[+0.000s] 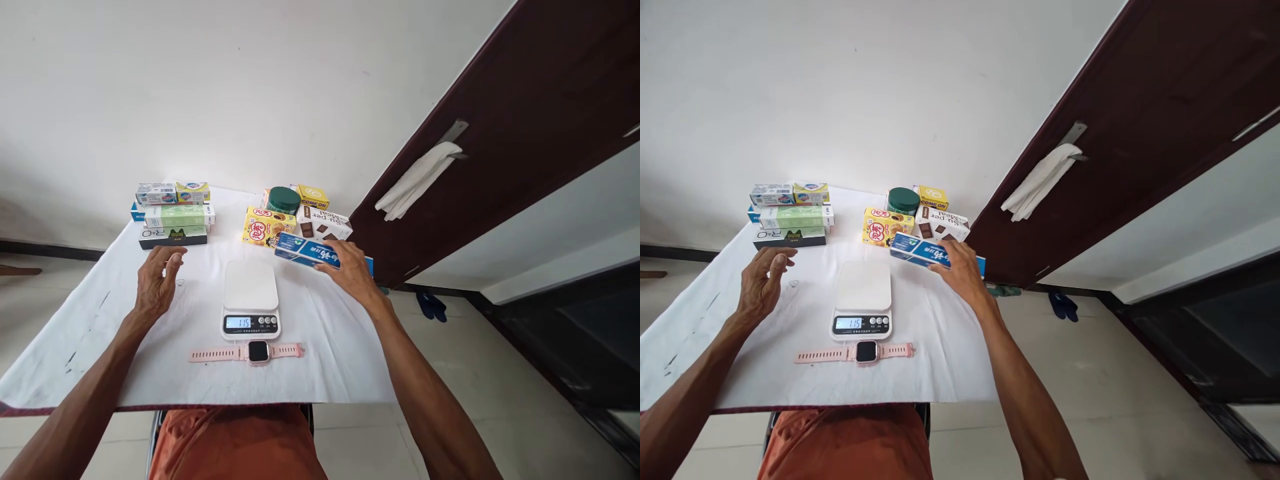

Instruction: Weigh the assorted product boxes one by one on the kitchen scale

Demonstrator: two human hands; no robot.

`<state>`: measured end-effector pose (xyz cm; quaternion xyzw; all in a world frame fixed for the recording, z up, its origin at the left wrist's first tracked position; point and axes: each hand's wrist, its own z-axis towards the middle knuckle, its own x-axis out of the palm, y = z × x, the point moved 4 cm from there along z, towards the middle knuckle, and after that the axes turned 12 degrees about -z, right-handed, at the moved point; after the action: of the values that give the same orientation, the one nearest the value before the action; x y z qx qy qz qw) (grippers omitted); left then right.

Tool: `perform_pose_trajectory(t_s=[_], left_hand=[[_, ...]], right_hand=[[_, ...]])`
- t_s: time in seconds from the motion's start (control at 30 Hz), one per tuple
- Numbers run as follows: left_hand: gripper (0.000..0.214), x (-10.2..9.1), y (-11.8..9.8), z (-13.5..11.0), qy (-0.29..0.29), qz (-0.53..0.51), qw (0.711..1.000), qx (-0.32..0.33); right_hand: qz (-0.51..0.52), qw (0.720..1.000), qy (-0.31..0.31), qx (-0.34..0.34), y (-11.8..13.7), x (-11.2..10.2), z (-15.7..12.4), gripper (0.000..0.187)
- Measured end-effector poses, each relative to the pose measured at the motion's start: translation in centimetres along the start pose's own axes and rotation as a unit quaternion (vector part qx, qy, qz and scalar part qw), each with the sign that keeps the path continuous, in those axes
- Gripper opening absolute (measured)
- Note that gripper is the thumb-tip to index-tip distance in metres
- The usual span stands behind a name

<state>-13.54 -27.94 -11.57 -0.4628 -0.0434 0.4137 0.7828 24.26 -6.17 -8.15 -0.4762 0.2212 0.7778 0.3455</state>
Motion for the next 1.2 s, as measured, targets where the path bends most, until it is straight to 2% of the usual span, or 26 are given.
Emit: perform_pose_trajectory(t_s=[0.07, 0.13, 0.23, 0.33, 0.43, 0.57, 0.67, 0.8, 0.87, 0.97, 1.07, 1.2], left_hand=[[0.049, 0.1, 0.2, 0.0, 0.007, 0.006, 1.0, -0.006], [0.049, 0.2, 0.4, 0.0, 0.013, 0.013, 1.0, -0.011], [0.049, 0.3, 0.7, 0.0, 0.018, 0.018, 1.0, -0.013], [0.048, 0.3, 1.0, 0.1, 0.022, 0.021, 0.999, -0.011], [0.046, 0.4, 1.1, 0.0, 0.028, 0.029, 0.999, -0.001], [0.036, 0.9, 1.3, -0.2, 0.038, 0.017, 0.999, 0.015], [0.024, 1.2, 1.8, -0.5, 0.043, 0.026, 0.998, 0.032], [0.014, 0.9, 2.6, 0.0, 0.035, 0.065, 0.997, 0.033], [0.016, 0.2, 2.7, 1.1, 0.029, 0.092, 0.995, 0.022], [0.022, -0.7, 2.3, 4.2, 0.035, 0.145, 0.989, 0.009], [0.029, -0.9, 1.8, 8.6, 0.038, 0.218, 0.975, 0.0], [0.049, 0.3, 2.2, 14.6, 0.065, 0.314, 0.947, -0.024]], right_hand=[[-0.025, 0.999, 0.009, 0.024, -3.1, 0.8, 0.1, 0.044], [-0.037, 0.998, 0.007, 0.04, -5.1, 1.8, 0.2, 0.043], [-0.056, 0.996, -0.019, 0.063, -6.3, 3.4, 0.4, 0.046], [-0.076, 0.992, -0.051, 0.088, -6.1, 4.4, 0.4, 0.048], [-0.077, 0.989, -0.094, 0.088, -4.5, 4.3, -0.2, 0.046], [0.003, 0.987, -0.153, 0.048, 0.0, 3.8, -1.7, 0.033], [0.13, 0.983, -0.118, 0.061, 3.8, 4.3, -2.7, 0.033], [0.283, 0.946, -0.022, 0.157, 6.8, 6.1, -3.4, 0.045], [0.322, 0.927, 0.01, 0.192, 7.4, 6.9, -3.5, 0.05], [0.35, 0.908, 0.023, 0.227, 7.3, 7.8, -3.7, 0.054], [0.374, 0.893, 0.023, 0.25, 7.0, 8.2, -3.9, 0.055], [0.383, 0.89, 0.023, 0.247, 7.0, 8.0, -4.1, 0.054]])
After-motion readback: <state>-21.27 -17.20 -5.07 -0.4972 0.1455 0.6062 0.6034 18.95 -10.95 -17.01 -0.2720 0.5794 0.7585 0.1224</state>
